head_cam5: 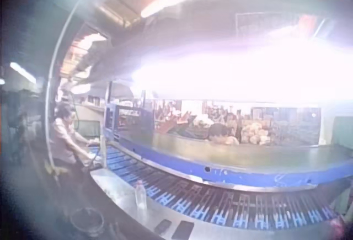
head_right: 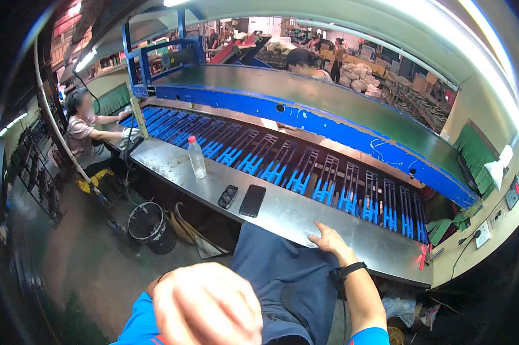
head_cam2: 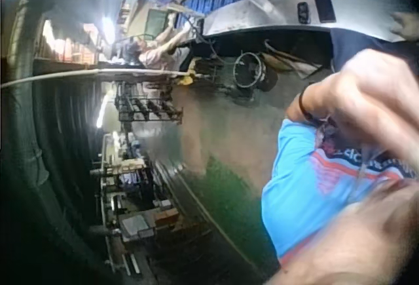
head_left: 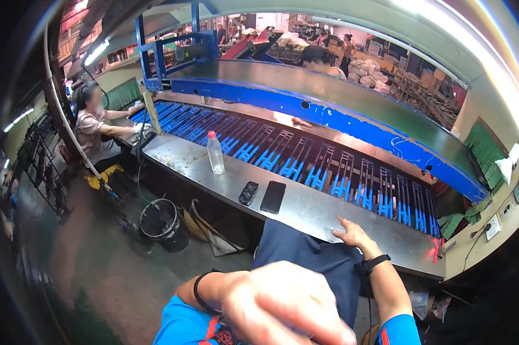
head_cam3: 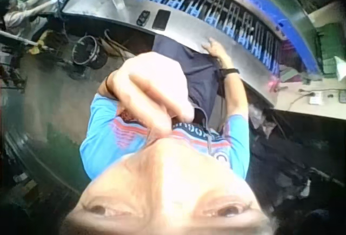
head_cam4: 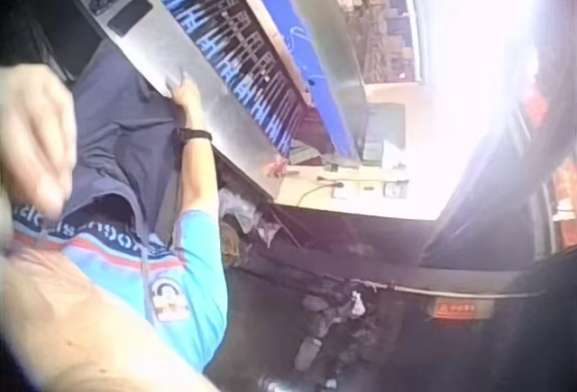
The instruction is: Placing small shoe components into slots on a manufacturing conveyor machine.
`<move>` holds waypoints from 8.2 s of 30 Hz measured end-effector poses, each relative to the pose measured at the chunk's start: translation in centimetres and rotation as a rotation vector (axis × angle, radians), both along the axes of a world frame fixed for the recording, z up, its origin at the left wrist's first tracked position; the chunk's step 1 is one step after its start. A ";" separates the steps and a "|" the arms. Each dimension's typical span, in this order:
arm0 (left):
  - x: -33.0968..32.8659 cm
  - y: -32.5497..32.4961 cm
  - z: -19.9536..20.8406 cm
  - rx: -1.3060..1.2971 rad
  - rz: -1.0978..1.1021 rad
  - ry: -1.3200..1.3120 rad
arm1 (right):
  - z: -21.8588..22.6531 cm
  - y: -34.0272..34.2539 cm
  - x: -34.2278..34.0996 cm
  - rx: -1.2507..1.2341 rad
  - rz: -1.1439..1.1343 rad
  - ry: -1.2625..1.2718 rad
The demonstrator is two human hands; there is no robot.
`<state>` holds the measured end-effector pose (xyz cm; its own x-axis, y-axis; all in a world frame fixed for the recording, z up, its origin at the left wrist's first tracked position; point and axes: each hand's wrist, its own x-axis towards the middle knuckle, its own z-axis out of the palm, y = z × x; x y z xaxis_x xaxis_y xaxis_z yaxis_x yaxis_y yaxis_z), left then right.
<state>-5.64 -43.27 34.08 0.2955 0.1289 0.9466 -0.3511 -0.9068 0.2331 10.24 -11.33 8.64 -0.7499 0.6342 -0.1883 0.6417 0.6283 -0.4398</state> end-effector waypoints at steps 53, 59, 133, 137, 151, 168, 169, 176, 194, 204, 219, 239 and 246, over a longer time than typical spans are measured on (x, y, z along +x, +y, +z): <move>-14.2 5.0 -31.9 -1.136 1.824 0.766 | -12.5 6.1 9.6 0.594 -0.198 0.303; -14.6 5.9 -31.9 -1.141 1.807 0.786 | -12.7 6.2 9.5 0.521 -0.226 0.296; -14.1 6.0 -30.7 -1.282 1.838 0.683 | -14.6 7.0 8.5 0.745 -0.515 0.289; -13.8 7.2 -30.8 -1.282 1.801 0.702 | -14.3 6.9 9.0 0.660 -0.540 0.265; -6.9 17.1 -33.6 -0.895 1.608 0.702 | -13.6 6.4 9.6 0.564 -0.543 0.201; -5.9 17.4 -34.4 -0.814 1.522 0.756 | -7.4 -7.4 6.6 0.299 -0.207 0.334; -6.8 16.7 -34.8 -0.805 1.527 0.770 | -7.1 -7.3 6.3 0.276 -0.191 0.377; -6.8 16.6 -36.0 -0.864 1.477 0.700 | -7.7 -6.9 7.7 0.125 -0.258 0.364; -6.0 17.8 -34.9 -1.131 1.468 0.615 | -8.7 -5.3 6.1 0.124 -0.455 0.547; 5.0 19.3 -39.7 -1.150 1.081 0.336 | -8.1 -5.8 5.9 0.124 -0.452 0.493; 2.6 19.3 -42.7 -1.294 0.878 0.135 | -7.8 -8.1 5.3 0.379 -0.389 0.479; 3.6 19.9 -42.5 -1.440 0.759 0.121 | -9.1 -7.2 7.5 0.192 -0.501 0.661; 2.9 19.8 -42.6 -1.416 0.757 0.110 | -9.2 -7.2 7.4 0.223 -0.488 0.666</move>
<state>-2.72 -23.44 -8.53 -0.1844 0.9800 -0.0750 0.1302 0.1000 0.9864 17.66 -18.55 -0.53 -0.2931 0.8848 0.3621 0.5144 0.4653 -0.7203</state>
